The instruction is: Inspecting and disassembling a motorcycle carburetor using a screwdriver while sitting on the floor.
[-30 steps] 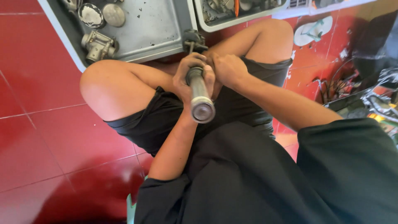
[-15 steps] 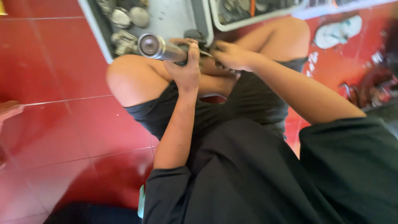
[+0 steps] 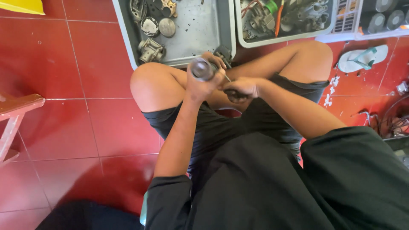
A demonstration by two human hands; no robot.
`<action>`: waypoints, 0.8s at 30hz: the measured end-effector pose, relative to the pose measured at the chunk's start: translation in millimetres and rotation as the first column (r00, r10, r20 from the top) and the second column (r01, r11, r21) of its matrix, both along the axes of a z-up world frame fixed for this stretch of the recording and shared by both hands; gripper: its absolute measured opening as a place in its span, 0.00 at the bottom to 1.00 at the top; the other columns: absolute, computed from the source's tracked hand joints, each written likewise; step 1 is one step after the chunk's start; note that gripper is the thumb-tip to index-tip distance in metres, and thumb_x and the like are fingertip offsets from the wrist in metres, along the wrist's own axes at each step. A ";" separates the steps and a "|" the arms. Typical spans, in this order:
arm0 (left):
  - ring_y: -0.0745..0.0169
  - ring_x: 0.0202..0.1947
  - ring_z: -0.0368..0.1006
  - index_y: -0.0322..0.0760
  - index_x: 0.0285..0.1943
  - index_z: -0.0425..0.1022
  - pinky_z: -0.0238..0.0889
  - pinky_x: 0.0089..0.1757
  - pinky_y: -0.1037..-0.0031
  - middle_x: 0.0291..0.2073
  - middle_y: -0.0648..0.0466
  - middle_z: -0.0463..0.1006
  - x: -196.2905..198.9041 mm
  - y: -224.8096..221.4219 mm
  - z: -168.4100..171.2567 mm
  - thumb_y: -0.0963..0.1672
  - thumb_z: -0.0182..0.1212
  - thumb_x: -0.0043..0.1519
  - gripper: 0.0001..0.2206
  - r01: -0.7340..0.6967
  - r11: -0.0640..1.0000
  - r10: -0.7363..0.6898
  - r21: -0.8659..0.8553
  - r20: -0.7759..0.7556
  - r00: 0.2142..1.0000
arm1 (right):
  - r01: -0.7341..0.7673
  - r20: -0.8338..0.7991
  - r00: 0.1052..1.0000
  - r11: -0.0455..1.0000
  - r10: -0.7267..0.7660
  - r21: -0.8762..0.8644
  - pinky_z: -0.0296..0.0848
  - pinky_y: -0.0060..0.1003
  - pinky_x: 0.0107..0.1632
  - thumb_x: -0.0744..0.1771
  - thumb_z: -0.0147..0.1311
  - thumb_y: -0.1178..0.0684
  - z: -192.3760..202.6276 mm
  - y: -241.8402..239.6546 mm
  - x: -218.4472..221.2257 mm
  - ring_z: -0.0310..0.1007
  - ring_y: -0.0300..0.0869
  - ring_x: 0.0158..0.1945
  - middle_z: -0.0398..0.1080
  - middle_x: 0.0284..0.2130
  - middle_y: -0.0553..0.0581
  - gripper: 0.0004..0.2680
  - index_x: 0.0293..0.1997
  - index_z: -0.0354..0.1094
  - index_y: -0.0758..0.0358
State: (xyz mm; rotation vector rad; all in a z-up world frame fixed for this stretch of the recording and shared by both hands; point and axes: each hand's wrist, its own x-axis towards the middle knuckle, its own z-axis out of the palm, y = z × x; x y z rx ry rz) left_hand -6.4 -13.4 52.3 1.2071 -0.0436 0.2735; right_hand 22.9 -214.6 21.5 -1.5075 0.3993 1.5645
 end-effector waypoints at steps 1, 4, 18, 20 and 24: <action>0.64 0.31 0.75 0.39 0.32 0.74 0.65 0.41 0.72 0.28 0.51 0.80 1.5 3.5 0.5 0.40 0.66 0.55 0.04 0.060 0.998 -0.061 0.033 0.018 0.998 | 0.009 -0.013 1.000 1.000 -0.009 -0.008 0.45 0.25 0.11 0.68 0.54 0.48 -3.6 2.0 -1.1 0.52 0.35 0.08 0.60 0.12 0.59 0.16 0.20 0.55 0.58; 0.65 0.28 0.75 0.42 0.32 0.77 0.67 0.37 0.74 0.27 0.54 0.79 3.5 9.3 3.9 0.45 0.71 0.53 0.08 0.165 0.984 -0.166 0.072 0.012 0.986 | -0.004 0.018 1.000 0.997 0.006 -0.074 0.44 0.25 0.12 0.68 0.53 0.45 -28.1 -7.2 -11.9 0.49 0.34 0.09 0.53 0.10 0.52 0.17 0.19 0.55 0.56; 0.52 0.28 0.77 0.45 0.33 0.75 0.69 0.38 0.69 0.25 0.55 0.77 -9.3 -34.9 22.8 0.43 0.70 0.49 0.08 0.004 0.963 -0.003 0.269 -0.003 1.000 | -0.152 0.518 0.794 0.930 0.317 -0.335 0.61 0.43 0.22 0.63 0.57 0.47 -70.4 -20.3 -27.4 0.67 0.51 0.19 0.64 0.14 0.60 0.13 0.20 0.66 0.65; 0.52 0.34 0.79 0.43 0.34 0.74 0.68 0.42 0.71 0.28 0.55 0.78 -11.7 -49.8 23.4 0.43 0.71 0.51 0.08 -0.125 0.943 0.112 0.309 0.057 0.992 | -0.163 0.612 0.684 0.901 0.397 -0.402 0.66 0.47 0.24 0.62 0.58 0.49 -71.4 -34.4 -29.5 0.72 0.56 0.22 0.67 0.15 0.63 0.12 0.20 0.68 0.68; 0.50 0.37 0.77 0.40 0.32 0.76 0.67 0.47 0.67 0.32 0.50 0.79 -15.8 -58.6 9.0 0.41 0.71 0.51 0.07 -0.091 0.967 0.081 0.236 0.052 0.995 | -0.107 0.680 0.585 0.873 0.442 -0.476 0.70 0.52 0.26 0.60 0.59 0.50 -63.6 -39.3 -36.6 0.76 0.60 0.25 0.70 0.16 0.65 0.12 0.20 0.71 0.70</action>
